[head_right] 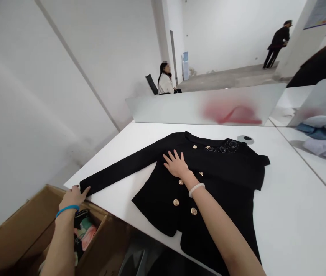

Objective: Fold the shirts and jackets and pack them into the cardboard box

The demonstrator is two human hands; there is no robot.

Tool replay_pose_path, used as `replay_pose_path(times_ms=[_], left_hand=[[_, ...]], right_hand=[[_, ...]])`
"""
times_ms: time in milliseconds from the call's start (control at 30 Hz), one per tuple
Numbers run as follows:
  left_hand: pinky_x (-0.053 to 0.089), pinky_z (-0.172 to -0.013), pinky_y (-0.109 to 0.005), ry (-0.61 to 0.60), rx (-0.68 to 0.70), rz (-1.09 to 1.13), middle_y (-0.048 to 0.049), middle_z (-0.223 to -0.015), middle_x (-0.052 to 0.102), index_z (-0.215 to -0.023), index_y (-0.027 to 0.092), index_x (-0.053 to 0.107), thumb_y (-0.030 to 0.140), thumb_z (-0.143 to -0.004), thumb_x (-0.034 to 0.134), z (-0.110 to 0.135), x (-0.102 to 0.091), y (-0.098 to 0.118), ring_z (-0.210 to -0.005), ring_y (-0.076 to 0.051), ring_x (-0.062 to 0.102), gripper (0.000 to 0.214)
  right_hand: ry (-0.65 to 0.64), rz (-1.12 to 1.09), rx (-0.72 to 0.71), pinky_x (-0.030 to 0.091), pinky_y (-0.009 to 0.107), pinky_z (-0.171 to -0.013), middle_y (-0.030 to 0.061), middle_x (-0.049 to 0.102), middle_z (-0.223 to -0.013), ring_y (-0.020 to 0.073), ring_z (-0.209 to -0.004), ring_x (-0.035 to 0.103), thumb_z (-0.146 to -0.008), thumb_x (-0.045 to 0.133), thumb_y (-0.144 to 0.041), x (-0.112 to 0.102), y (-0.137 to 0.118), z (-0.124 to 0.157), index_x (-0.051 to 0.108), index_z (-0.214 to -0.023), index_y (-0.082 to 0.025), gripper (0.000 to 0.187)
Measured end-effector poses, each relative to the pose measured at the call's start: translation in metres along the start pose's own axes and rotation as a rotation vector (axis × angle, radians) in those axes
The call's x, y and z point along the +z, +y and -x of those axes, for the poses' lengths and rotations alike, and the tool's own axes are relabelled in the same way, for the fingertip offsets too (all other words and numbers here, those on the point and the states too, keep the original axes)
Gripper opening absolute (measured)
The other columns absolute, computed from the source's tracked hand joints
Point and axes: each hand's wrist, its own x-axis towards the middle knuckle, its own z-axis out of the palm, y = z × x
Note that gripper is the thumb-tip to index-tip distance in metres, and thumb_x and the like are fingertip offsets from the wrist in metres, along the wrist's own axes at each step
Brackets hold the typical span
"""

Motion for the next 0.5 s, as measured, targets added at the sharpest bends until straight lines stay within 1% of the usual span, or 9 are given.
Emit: replay_pose_path(times_ms=[67, 133, 200, 267, 333, 400, 433, 467, 500], left_hand=[[0.047, -0.083, -0.043, -0.047, 0.018, 0.03, -0.031, -0.114, 0.059, -0.132, -0.004, 0.037, 0.04, -0.085, 0.044, 0.0, -0.005, 0.007, -0.108, -0.038, 0.059, 0.065], [0.049, -0.078, -0.038, -0.088, 0.068, 0.063, -0.029, -0.105, 0.064, -0.129, -0.005, 0.039, 0.03, -0.081, 0.051, -0.001, -0.017, 0.017, -0.099, -0.035, 0.064, 0.061], [0.05, -0.074, -0.036, -0.073, 0.118, 0.082, -0.0255, -0.097, 0.067, -0.12, -0.004, 0.049, 0.021, -0.077, 0.055, -0.002, -0.038, 0.031, -0.092, -0.033, 0.066, 0.05], [0.051, -0.075, -0.038, 0.007, 0.167, 0.102, -0.0242, -0.099, 0.067, -0.117, -0.002, 0.051, 0.015, -0.076, 0.053, 0.0, -0.07, 0.054, -0.093, -0.034, 0.065, 0.044], [0.048, -0.085, -0.044, 0.156, 0.242, 0.146, -0.0246, -0.117, 0.06, -0.127, 0.0, 0.043, 0.013, -0.081, 0.046, 0.009, -0.109, 0.09, -0.108, -0.034, 0.059, 0.048], [0.041, -0.098, -0.045, 0.332, 0.361, 0.22, -0.015, -0.138, 0.045, -0.141, 0.015, 0.028, 0.022, -0.09, 0.036, 0.029, -0.145, 0.14, -0.124, -0.029, 0.047, 0.052], [0.039, -0.103, -0.041, 0.419, 0.464, 0.269, -0.0091, -0.144, 0.04, -0.142, 0.021, 0.025, 0.024, -0.091, 0.036, 0.044, -0.158, 0.169, -0.129, -0.025, 0.042, 0.052], [0.039, -0.103, -0.041, 0.539, 0.664, 0.38, -0.0092, -0.142, 0.041, -0.141, 0.02, 0.029, 0.021, -0.089, 0.04, 0.062, -0.167, 0.2, -0.129, -0.025, 0.042, 0.053], [0.039, -0.104, -0.04, 0.579, 0.878, 0.472, -0.0096, -0.139, 0.045, -0.139, 0.019, 0.032, 0.019, -0.089, 0.04, 0.083, -0.169, 0.23, -0.127, -0.024, 0.044, 0.051]], right_hand=[[0.014, -0.007, -0.003, 0.016, 0.062, -0.108, 0.009, 0.025, -0.153, 0.0354, -0.141, 0.014, -0.098, 0.026, -0.044, -0.001, 0.0, 0.001, 0.027, -0.148, -0.025, 0.054], [0.012, -0.023, -0.002, 0.015, 0.062, -0.109, 0.009, 0.025, -0.153, 0.0351, -0.141, 0.014, -0.098, 0.027, -0.044, -0.002, 0.0, 0.002, 0.027, -0.148, -0.024, 0.054], [0.001, -0.059, 0.011, 0.014, 0.062, -0.109, 0.0088, 0.024, -0.154, 0.0353, -0.141, 0.013, -0.097, 0.029, -0.044, -0.003, -0.001, 0.003, 0.029, -0.147, -0.024, 0.054], [-0.004, -0.127, 0.03, 0.01, 0.062, -0.109, 0.0094, 0.024, -0.153, 0.0359, -0.142, 0.011, -0.096, 0.033, -0.043, -0.003, -0.003, 0.003, 0.032, -0.146, -0.024, 0.053], [0.029, -0.273, 0.063, 0.005, 0.061, -0.11, 0.0112, 0.027, -0.152, 0.036, -0.142, 0.009, -0.095, 0.039, -0.044, -0.009, -0.005, 0.001, 0.038, -0.143, -0.021, 0.054], [0.142, -0.568, 0.122, 0.006, 0.057, -0.112, 0.0111, 0.034, -0.149, 0.033, -0.142, 0.011, -0.093, 0.039, -0.048, -0.024, -0.004, -0.001, 0.046, -0.138, -0.02, 0.053], [0.22, -0.783, 0.156, 0.011, 0.054, -0.112, 0.01, 0.038, -0.147, 0.0306, -0.142, 0.017, -0.093, 0.037, -0.052, -0.035, -0.002, -0.002, 0.049, -0.135, -0.021, 0.054], [0.299, -1.031, 0.187, 0.019, 0.052, -0.111, 0.0087, 0.041, -0.145, 0.0282, -0.14, 0.024, -0.092, 0.032, -0.057, -0.049, 0.003, -0.001, 0.049, -0.134, -0.023, 0.057], [0.368, -1.288, 0.208, 0.029, 0.049, -0.108, 0.0077, 0.045, -0.143, 0.0264, -0.136, 0.034, -0.091, 0.026, -0.063, -0.065, 0.009, 0.0, 0.048, -0.135, -0.026, 0.061]])
